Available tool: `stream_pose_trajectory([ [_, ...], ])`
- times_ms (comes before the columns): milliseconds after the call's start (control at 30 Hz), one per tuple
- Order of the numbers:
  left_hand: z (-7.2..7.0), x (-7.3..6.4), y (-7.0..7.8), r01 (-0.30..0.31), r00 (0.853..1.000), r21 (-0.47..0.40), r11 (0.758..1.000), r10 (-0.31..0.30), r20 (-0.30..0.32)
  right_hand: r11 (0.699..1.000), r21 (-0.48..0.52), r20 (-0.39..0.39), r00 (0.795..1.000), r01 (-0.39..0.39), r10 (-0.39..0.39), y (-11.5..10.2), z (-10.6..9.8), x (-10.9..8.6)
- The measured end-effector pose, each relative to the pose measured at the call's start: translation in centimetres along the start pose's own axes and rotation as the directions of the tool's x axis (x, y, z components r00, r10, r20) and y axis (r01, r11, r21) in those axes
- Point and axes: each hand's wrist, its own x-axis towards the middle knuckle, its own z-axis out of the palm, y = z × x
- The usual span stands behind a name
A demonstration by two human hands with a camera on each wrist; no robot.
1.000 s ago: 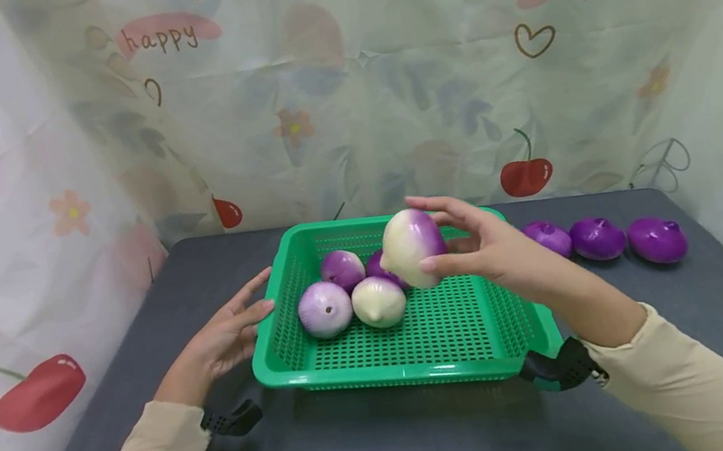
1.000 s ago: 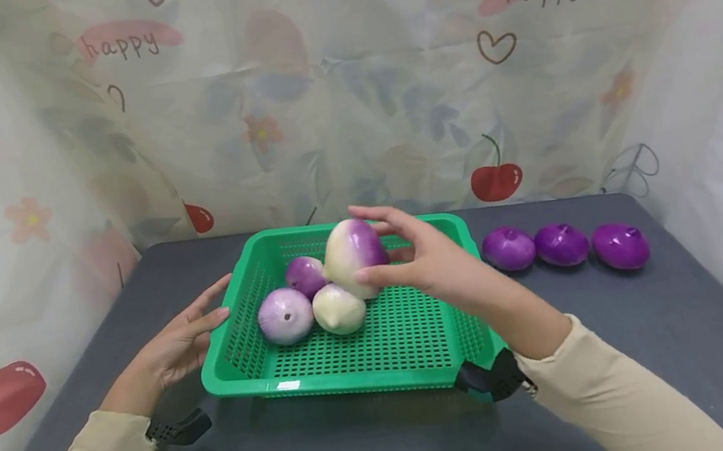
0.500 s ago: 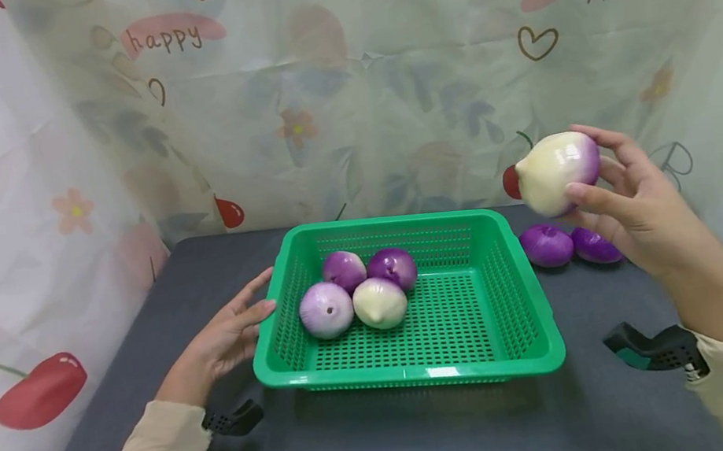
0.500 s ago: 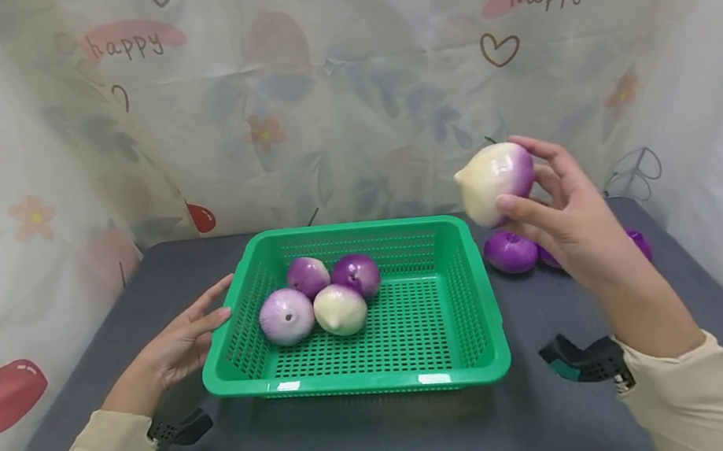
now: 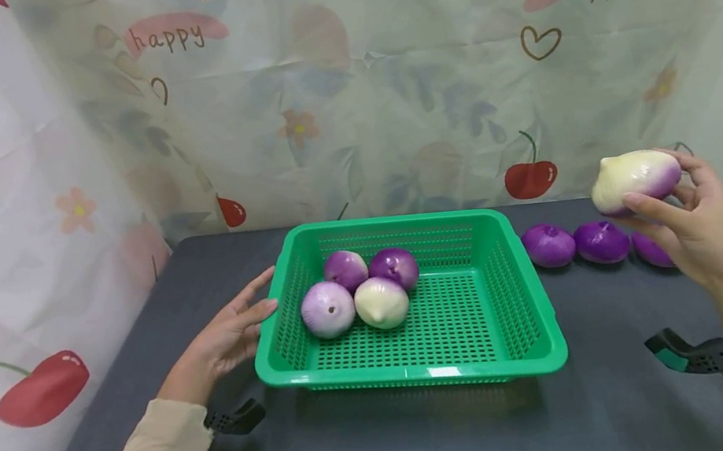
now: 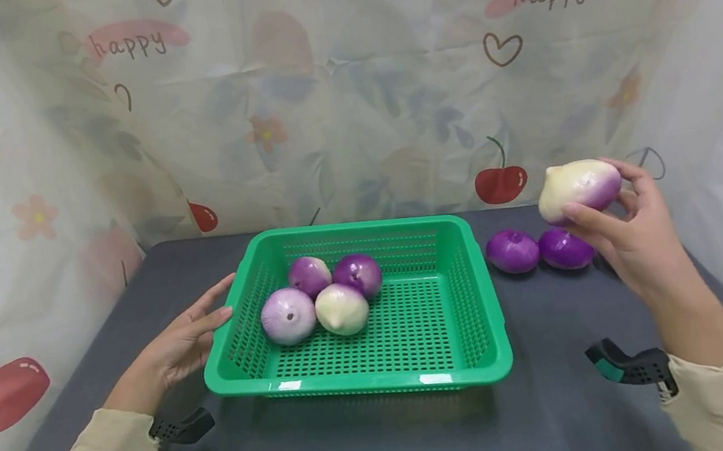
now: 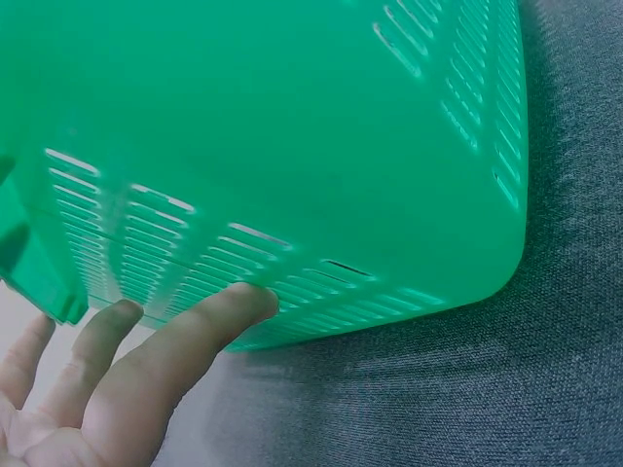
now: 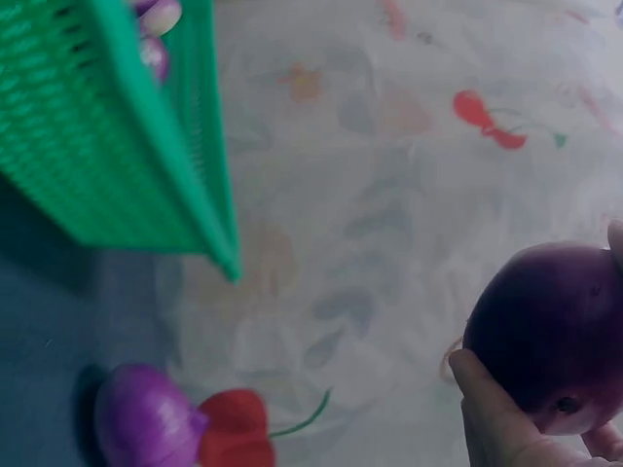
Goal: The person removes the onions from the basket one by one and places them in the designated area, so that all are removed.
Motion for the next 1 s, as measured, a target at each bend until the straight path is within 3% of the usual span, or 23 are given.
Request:
stream_pose_trajectory([
  [233,-0.1,0.1,0.0,0.002,1.0,0.002,1.0,-0.002,0.001,0.969,-0.207,-0.125,0.986,-0.137,0.113,1.8,-2.3,-0.2],
  [367,-0.1,0.1,-0.1,0.001,1.0,0.002,1.0,-0.001,0.0,0.908,-0.381,-0.13,0.982,-0.176,0.136,3.4,-3.3,-0.3],
  [433,-0.1,0.1,0.0,0.002,1.0,0.0,1.0,-0.002,-0.001,0.847,-0.498,-0.122,0.982,-0.185,0.143,4.3,-3.8,-0.3],
  [500,-0.1,0.1,0.0,0.003,1.0,0.001,1.0,-0.003,-0.003,0.747,-0.638,-0.118,0.982,-0.188,0.146,5.2,-4.2,-0.3],
  [633,0.1,0.0,0.2,0.008,1.0,0.002,1.0,-0.008,-0.01,0.494,-0.844,-0.13,0.973,-0.21,0.192,6.8,-4.7,-0.1],
  [667,0.1,0.0,0.2,0.009,1.0,0.003,1.0,-0.008,-0.011,0.452,-0.863,-0.14,0.967,-0.224,0.212,7.1,-4.7,-0.1],
  [800,0.2,0.0,0.2,0.013,1.0,0.002,1.0,-0.013,-0.014,0.366,-0.896,-0.154,0.948,-0.252,0.278,8.2,-4.9,-0.1],
  [1000,0.1,0.0,0.2,0.012,1.0,0.002,1.0,-0.012,-0.018,0.329,-0.905,-0.154,0.928,-0.271,0.339,9.5,-5.4,-0.1],
])
